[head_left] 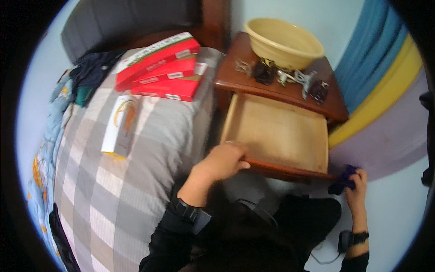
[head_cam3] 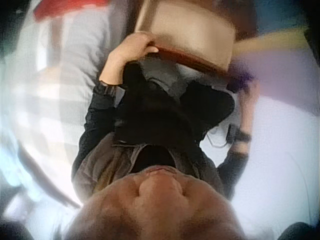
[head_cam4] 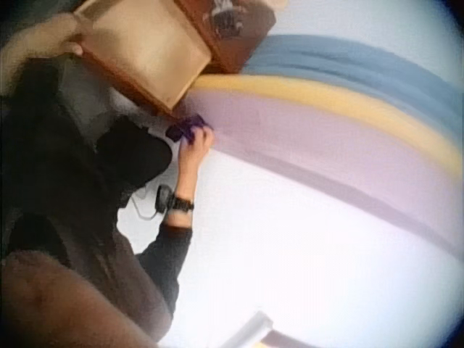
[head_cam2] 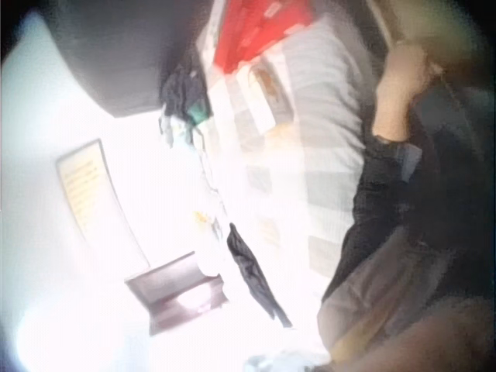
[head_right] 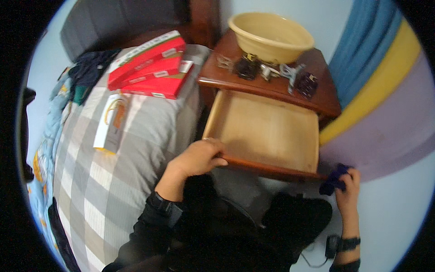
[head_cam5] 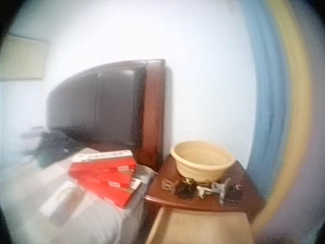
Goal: The person wipes several red and white boxes with a purple cloth, then places them into a bedside drawer. They also wipe and place a small white box and several hair clips into the drawer.
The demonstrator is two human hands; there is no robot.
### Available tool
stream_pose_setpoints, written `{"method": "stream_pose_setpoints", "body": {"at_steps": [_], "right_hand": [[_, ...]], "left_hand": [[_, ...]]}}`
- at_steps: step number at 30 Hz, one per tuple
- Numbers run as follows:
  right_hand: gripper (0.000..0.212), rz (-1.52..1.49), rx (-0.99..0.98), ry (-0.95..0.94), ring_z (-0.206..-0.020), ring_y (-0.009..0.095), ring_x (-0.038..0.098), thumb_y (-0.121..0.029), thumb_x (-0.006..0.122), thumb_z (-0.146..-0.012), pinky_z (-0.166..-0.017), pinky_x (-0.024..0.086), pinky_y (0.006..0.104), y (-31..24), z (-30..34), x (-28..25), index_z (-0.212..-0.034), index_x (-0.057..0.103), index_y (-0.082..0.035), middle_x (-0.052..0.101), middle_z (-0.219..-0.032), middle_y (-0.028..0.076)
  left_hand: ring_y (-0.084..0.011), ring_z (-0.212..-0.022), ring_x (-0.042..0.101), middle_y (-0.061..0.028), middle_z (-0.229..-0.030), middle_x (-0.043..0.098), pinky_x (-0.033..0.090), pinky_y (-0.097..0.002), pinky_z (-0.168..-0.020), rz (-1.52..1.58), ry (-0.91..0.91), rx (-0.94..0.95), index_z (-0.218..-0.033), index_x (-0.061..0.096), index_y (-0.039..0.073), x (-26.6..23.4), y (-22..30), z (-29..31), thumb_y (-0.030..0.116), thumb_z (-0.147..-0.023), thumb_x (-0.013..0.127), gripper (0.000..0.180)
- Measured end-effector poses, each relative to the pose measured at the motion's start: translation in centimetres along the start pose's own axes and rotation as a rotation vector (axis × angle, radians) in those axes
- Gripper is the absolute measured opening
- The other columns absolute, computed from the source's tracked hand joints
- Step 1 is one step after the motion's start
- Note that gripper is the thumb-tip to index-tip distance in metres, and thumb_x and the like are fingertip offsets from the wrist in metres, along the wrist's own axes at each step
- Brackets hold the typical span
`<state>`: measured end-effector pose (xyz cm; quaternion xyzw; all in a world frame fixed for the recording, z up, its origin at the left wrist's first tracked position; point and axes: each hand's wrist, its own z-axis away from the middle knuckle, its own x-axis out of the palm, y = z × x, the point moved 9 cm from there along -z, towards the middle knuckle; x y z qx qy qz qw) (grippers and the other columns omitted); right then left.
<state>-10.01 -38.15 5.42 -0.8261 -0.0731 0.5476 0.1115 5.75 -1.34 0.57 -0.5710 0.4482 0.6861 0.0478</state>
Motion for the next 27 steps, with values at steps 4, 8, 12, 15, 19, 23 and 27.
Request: {"method": "stream_pose_setpoints", "body": {"at_steps": [4,8,12,15,19,23,27], "right_hand": [[0.032,-0.193,-0.019,0.218,-0.104,0.037,0.050,0.012,0.058,-0.060,-0.094,0.039,0.0385,-6.0,-0.8,-1.3,-0.088,0.051,-0.003,0.048,-0.108,0.017],[0.036,-0.215,-0.414,-0.107,-0.107,0.037,0.048,0.007,0.062,-0.062,-0.094,0.041,0.0461,-18.8,-3.1,7.3,-0.095,0.058,-0.005,0.048,-0.116,0.017],[0.037,-0.346,-0.573,-0.095,-0.108,0.039,0.045,0.001,0.067,-0.063,-0.091,0.041,0.0478,-26.3,-4.7,12.0,-0.099,0.060,-0.006,0.048,-0.118,0.016],[0.036,-0.350,-0.563,-0.143,-0.106,0.040,0.045,-0.001,0.069,-0.064,-0.091,0.041,0.0477,-28.0,-5.6,13.4,-0.098,0.061,-0.007,0.048,-0.118,0.015],[0.037,-0.197,-0.563,-0.115,-0.105,0.039,0.045,-0.003,0.072,-0.062,-0.090,0.040,0.0489,-24.9,-5.3,12.5,-0.097,0.061,-0.009,0.048,-0.118,0.015],[0.044,-0.121,-0.448,-0.020,-0.105,0.038,0.047,0.001,0.071,-0.055,-0.089,0.040,0.0478,-16.2,-3.6,9.9,-0.096,0.060,-0.010,0.050,-0.116,0.016],[0.045,-0.031,-0.235,0.047,-0.110,0.038,0.046,0.008,0.065,-0.056,-0.095,0.037,0.0452,-7.7,-2.2,6.4,-0.097,0.056,-0.009,0.049,-0.117,0.017]], "left_hand": [[-0.0352,-0.096,0.059,-0.0147,-0.093,0.062,0.047,-0.0441,-0.081,0.028,0.005,0.002,-0.090,0.061,0.004,0.2,0.3,0.1,0.022,-0.079,0.072,0.024],[-0.0353,-0.096,0.060,-0.0143,-0.093,0.062,0.047,-0.0440,-0.080,0.027,0.021,0.000,-0.089,0.060,0.004,0.3,0.2,0.2,0.023,-0.079,0.072,0.025],[-0.0363,-0.097,0.060,-0.0151,-0.096,0.064,0.048,-0.0442,-0.081,0.023,0.029,-0.034,-0.092,0.062,0.004,0.2,-0.3,0.1,0.021,-0.076,0.072,0.026],[-0.0342,-0.099,0.060,-0.0131,-0.099,0.065,0.046,-0.0432,-0.087,0.006,0.071,-0.090,-0.097,0.064,0.006,-0.5,-0.9,0.1,0.019,-0.072,0.074,0.029],[-0.0244,-0.105,0.060,-0.0067,-0.095,0.066,0.035,-0.0427,-0.098,-0.214,0.081,-0.180,-0.095,0.066,0.011,-1.5,-2.8,1.4,0.021,-0.070,0.076,0.028],[-0.0334,-0.098,0.060,-0.0116,-0.097,0.065,0.048,-0.0426,-0.084,-0.082,0.165,-0.107,-0.092,0.065,0.007,-2.1,-3.8,1.8,0.018,-0.071,0.074,0.025],[-0.0330,-0.097,0.060,-0.0128,-0.098,0.065,0.049,-0.0403,-0.083,0.004,0.146,-0.183,-0.096,0.065,0.006,-1.7,-4.7,1.9,0.016,-0.075,0.072,0.023]]}}
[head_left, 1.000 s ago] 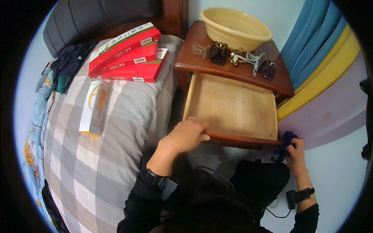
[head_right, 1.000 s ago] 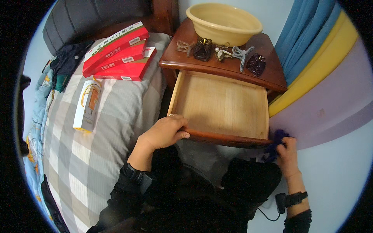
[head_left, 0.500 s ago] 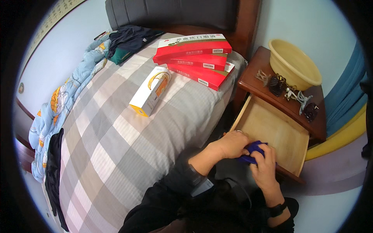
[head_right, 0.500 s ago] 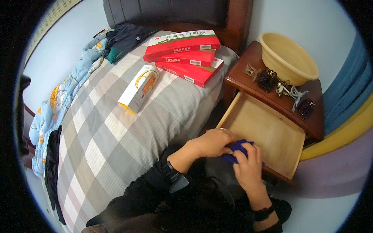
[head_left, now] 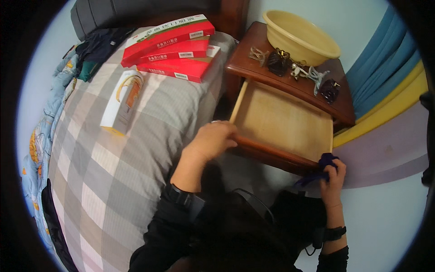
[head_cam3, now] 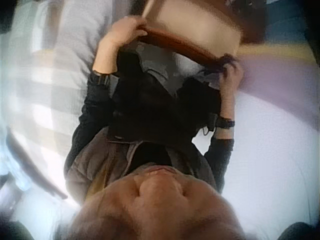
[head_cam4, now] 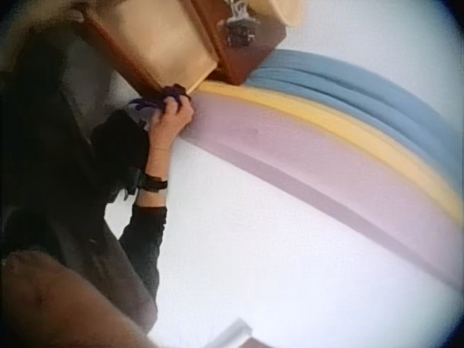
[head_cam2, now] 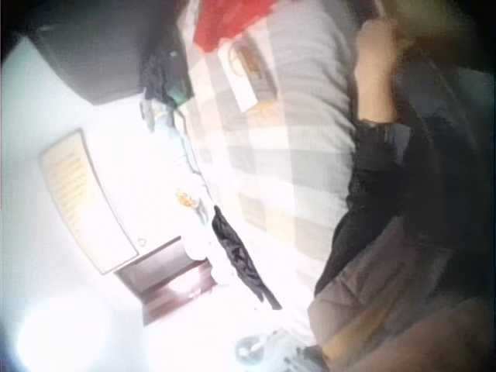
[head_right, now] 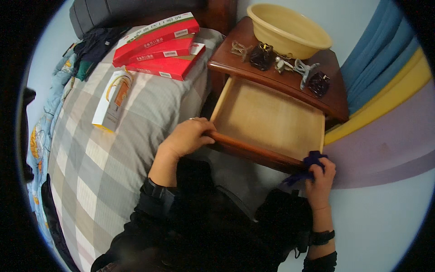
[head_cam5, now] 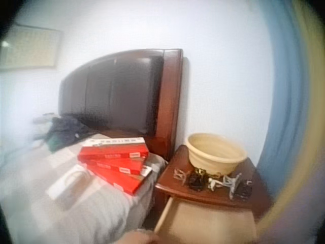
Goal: The person wipes several red and white boxes with a purple cloth, then places them into a bedside drawer. They also wipe and place a small white box and several hair clips into the drawer.
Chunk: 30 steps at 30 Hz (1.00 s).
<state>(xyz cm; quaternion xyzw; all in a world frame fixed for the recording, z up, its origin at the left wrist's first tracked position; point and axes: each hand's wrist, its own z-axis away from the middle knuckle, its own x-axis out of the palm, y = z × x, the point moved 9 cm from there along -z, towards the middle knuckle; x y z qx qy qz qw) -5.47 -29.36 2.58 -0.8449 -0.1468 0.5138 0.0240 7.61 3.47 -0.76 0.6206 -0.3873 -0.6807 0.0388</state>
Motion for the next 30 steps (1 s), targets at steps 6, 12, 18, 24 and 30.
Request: {"method": "stream_pose_setpoints", "body": {"at_steps": [6,12,18,24,30], "right_hand": [[0.042,0.008,0.028,0.050,-0.115,0.037,0.043,0.007,0.064,-0.062,-0.099,0.033,0.0460,-1.9,-0.6,0.5,-0.101,0.059,-0.009,0.048,-0.119,0.017],[0.031,-0.143,-0.267,0.032,-0.105,0.034,0.048,-0.009,0.061,-0.074,-0.087,0.040,0.0466,-15.5,-7.1,7.9,-0.104,0.063,-0.015,0.049,-0.113,0.012],[0.024,-0.196,-0.338,0.050,-0.102,0.032,0.050,-0.013,0.056,-0.081,-0.082,0.042,0.0427,-21.2,-10.9,10.4,-0.104,0.060,-0.017,0.050,-0.113,0.010],[0.025,-0.124,-0.306,-0.039,-0.106,0.033,0.050,-0.009,0.060,-0.078,-0.084,0.041,0.0424,-11.2,-7.2,7.5,-0.103,0.059,-0.015,0.051,-0.117,0.011],[0.049,-0.100,-0.025,-0.166,-0.106,0.039,0.051,0.010,0.064,-0.064,-0.094,0.040,0.0451,2.8,-3.9,0.8,-0.105,0.055,-0.013,0.051,-0.117,0.016]], "left_hand": [[-0.0364,-0.096,0.060,-0.0185,-0.099,0.064,0.048,-0.0403,-0.083,0.098,0.109,-0.086,-0.103,0.064,0.003,-1.5,-0.6,0.6,0.013,-0.079,0.069,0.027],[-0.0382,-0.099,0.060,-0.0214,-0.103,0.064,0.047,-0.0416,-0.086,0.155,0.115,-0.088,-0.106,0.063,-0.001,-1.3,-0.5,0.3,0.009,-0.083,0.063,0.025],[-0.0409,-0.098,0.058,-0.0222,-0.101,0.061,0.046,-0.0439,-0.084,0.130,0.141,-0.105,-0.100,0.063,0.001,-1.5,-1.2,0.2,0.010,-0.085,0.060,0.018],[-0.0384,-0.098,0.058,-0.0166,-0.103,0.063,0.047,-0.0428,-0.082,0.122,0.092,-0.081,-0.102,0.063,0.004,-1.0,-1.1,-0.6,0.016,-0.087,0.062,0.019],[-0.0359,-0.095,0.061,-0.0197,-0.101,0.064,0.047,-0.0382,-0.082,0.080,0.110,-0.085,-0.105,0.062,-0.002,-1.1,-1.0,-1.3,0.012,-0.088,0.063,0.022]]}}
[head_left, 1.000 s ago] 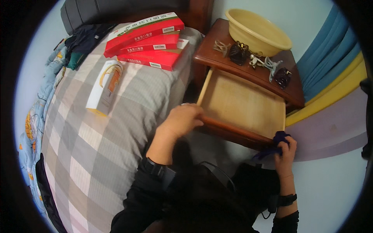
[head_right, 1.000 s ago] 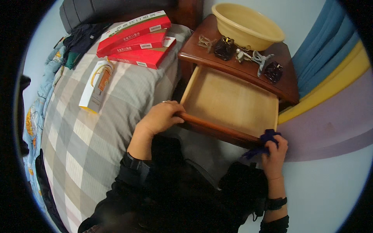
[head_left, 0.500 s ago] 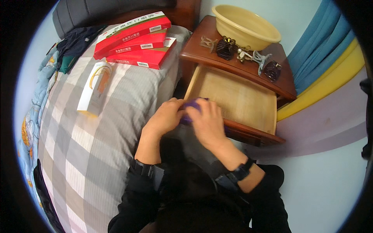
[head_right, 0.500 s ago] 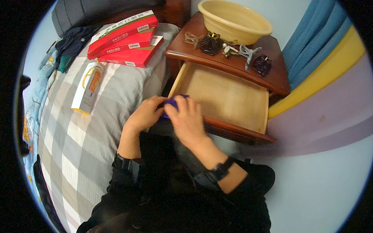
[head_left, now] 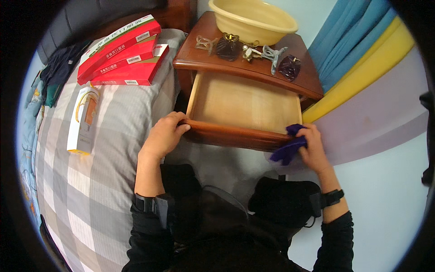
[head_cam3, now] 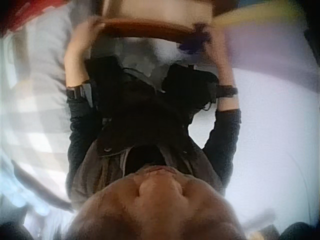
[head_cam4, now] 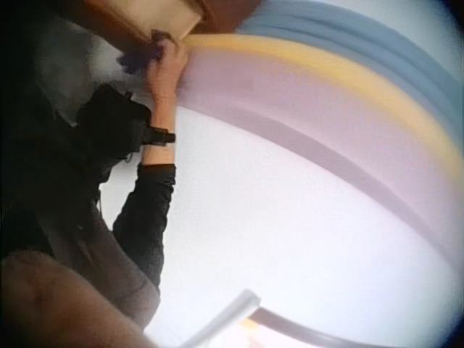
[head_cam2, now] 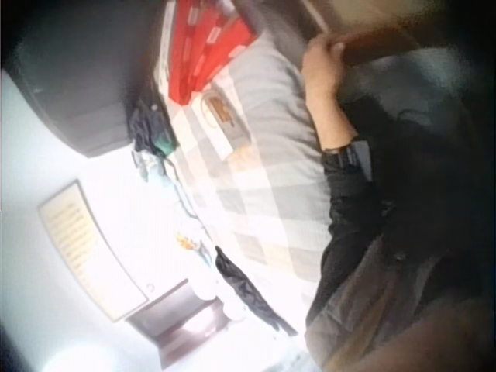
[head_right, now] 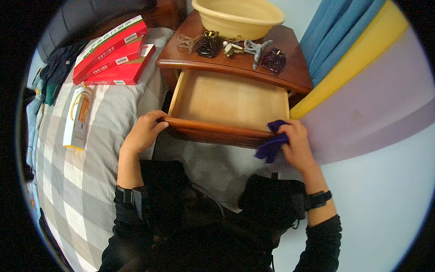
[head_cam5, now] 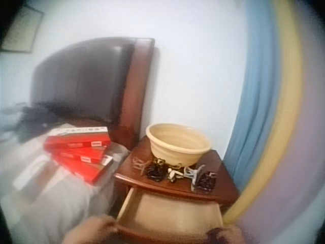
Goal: The person wipes several red and white boxes with a purple cloth, then places them into a bedside drawer. They also wipe and place a small white box and several hair clips into the drawer.
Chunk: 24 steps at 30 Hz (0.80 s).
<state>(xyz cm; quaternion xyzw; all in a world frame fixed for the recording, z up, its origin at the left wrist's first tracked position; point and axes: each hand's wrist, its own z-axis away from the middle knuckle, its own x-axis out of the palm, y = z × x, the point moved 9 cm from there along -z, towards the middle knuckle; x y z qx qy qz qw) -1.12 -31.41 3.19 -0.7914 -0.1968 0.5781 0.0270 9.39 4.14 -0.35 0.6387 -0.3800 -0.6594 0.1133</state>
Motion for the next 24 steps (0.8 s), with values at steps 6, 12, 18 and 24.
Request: {"method": "stream_pose_setpoints", "body": {"at_steps": [6,12,18,24], "right_hand": [[0.045,0.185,0.241,-0.091,-0.104,0.042,0.051,0.010,0.064,-0.065,-0.089,0.044,0.0433,9.5,4.1,-2.8,-0.104,0.054,-0.009,0.051,-0.107,0.018],[0.030,-0.316,0.430,0.329,-0.089,0.021,0.057,0.009,0.056,-0.072,-0.082,0.047,0.0303,8.4,5.1,-7.2,-0.100,0.054,-0.004,0.055,-0.094,0.006],[0.037,-1.247,0.418,0.430,-0.086,0.015,0.056,0.005,0.051,-0.072,-0.079,0.049,0.0281,0.4,-1.0,-4.9,-0.107,0.053,-0.007,0.056,-0.096,0.003],[0.037,-1.661,0.449,0.101,-0.095,0.022,0.060,0.005,0.052,-0.073,-0.084,0.052,0.0347,-5.0,-6.5,5.7,-0.108,0.052,-0.007,0.059,-0.102,0.010]], "left_hand": [[-0.0335,-0.097,0.062,-0.0189,-0.102,0.065,0.048,-0.0367,-0.084,0.032,0.087,0.028,-0.105,0.062,-0.002,-0.1,-0.5,-0.5,0.013,-0.088,0.064,0.023],[-0.0381,-0.102,0.060,-0.0202,-0.107,0.063,0.047,-0.0417,-0.088,-0.001,0.064,0.050,-0.107,0.063,0.002,-0.1,-0.7,-0.6,0.018,-0.086,0.065,0.026],[-0.0348,-0.100,0.060,-0.0166,-0.105,0.063,0.048,-0.0404,-0.087,-0.039,0.092,0.027,-0.107,0.063,0.004,-1.2,-0.8,-2.1,0.020,-0.084,0.068,0.029],[-0.0206,-0.087,0.065,-0.0075,-0.098,0.062,0.054,-0.0351,-0.075,0.655,0.469,-0.148,-0.108,0.061,0.002,-10.6,-8.2,-4.9,0.023,-0.091,0.065,0.028]]}}
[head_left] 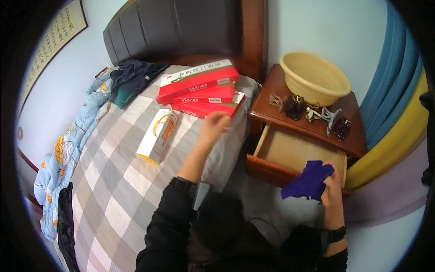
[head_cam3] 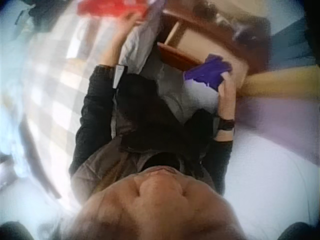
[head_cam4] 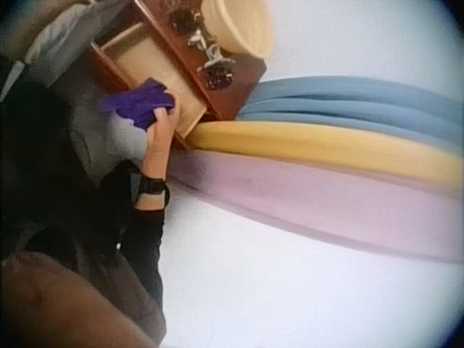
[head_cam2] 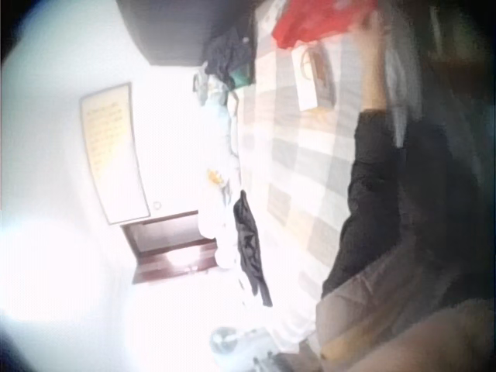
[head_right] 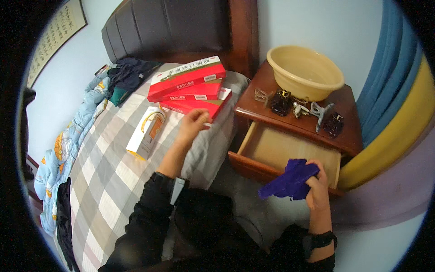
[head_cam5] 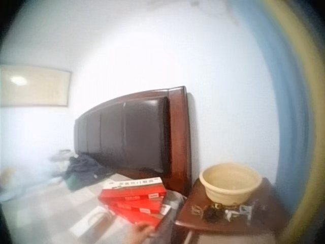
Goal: The person wipes several red and white boxes with a purple cloth, then places them into a bedside drawer. They also wipe and place a small white box and several hair clips into the drawer.
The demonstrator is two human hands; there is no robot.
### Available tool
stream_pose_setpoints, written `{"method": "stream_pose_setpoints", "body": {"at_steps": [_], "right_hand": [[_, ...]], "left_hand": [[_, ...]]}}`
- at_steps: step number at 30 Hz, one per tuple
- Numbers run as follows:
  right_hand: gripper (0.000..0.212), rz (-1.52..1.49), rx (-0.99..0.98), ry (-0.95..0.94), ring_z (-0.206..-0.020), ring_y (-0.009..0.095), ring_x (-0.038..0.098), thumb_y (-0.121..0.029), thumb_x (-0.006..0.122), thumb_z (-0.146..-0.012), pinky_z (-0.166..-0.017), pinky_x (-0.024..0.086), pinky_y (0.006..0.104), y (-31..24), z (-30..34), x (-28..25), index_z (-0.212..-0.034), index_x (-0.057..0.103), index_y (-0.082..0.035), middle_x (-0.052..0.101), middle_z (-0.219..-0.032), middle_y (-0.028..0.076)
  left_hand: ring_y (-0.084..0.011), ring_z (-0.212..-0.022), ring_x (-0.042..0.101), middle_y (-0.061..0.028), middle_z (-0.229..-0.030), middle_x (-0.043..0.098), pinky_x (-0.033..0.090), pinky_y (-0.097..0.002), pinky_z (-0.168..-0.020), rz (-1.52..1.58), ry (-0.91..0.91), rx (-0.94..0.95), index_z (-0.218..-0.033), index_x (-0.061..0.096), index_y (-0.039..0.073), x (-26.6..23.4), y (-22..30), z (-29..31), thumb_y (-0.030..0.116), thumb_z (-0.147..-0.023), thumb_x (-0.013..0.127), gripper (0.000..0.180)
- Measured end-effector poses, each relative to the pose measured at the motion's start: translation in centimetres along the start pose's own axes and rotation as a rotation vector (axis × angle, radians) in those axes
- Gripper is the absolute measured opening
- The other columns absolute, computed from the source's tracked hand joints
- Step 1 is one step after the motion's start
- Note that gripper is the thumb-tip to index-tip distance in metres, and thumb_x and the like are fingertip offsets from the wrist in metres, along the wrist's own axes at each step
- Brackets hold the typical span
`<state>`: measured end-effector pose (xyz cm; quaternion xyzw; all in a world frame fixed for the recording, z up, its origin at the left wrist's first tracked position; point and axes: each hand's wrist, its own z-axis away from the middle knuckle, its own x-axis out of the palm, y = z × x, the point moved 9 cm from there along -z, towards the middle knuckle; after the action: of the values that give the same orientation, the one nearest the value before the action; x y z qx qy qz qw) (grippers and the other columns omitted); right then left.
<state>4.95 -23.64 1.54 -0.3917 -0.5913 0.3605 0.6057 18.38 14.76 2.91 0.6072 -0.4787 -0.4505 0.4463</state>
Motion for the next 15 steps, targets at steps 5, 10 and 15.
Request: {"method": "stream_pose_setpoints", "body": {"at_steps": [5,10,15], "right_hand": [[0.033,-0.210,-0.012,-0.086,-0.098,0.026,0.062,0.004,0.051,-0.073,-0.087,0.051,0.0370,0.8,-0.2,-0.2,-0.104,0.050,-0.007,0.061,-0.104,0.016],[0.030,-0.256,-0.041,-0.100,-0.085,0.021,0.062,0.004,0.055,-0.075,-0.073,0.053,0.0313,0.2,-0.4,-0.6,-0.102,0.047,-0.007,0.060,-0.095,0.012],[0.037,-0.228,-0.085,-0.165,-0.091,0.022,0.059,-0.011,0.067,-0.079,-0.079,0.052,0.0329,0.0,-0.6,-0.4,-0.107,0.044,-0.009,0.055,-0.101,0.011]], "left_hand": [[-0.0169,-0.080,0.062,-0.0080,-0.097,0.061,0.055,-0.0291,-0.063,0.325,0.444,-0.090,-0.111,0.058,-0.001,-10.6,-2.5,-6.6,0.018,-0.092,0.063,0.026],[-0.0406,-0.104,0.060,-0.0275,-0.107,0.063,0.046,-0.0432,-0.092,-0.684,0.985,0.127,-0.114,0.059,-0.006,-22.3,0.7,-9.6,0.030,-0.082,0.071,0.050],[-0.0380,-0.103,0.063,-0.0271,-0.109,0.065,0.048,-0.0428,-0.089,-0.811,0.883,-0.345,-0.109,0.063,-0.008,-30.1,-4.9,-12.9,0.049,-0.081,0.067,0.064]]}}
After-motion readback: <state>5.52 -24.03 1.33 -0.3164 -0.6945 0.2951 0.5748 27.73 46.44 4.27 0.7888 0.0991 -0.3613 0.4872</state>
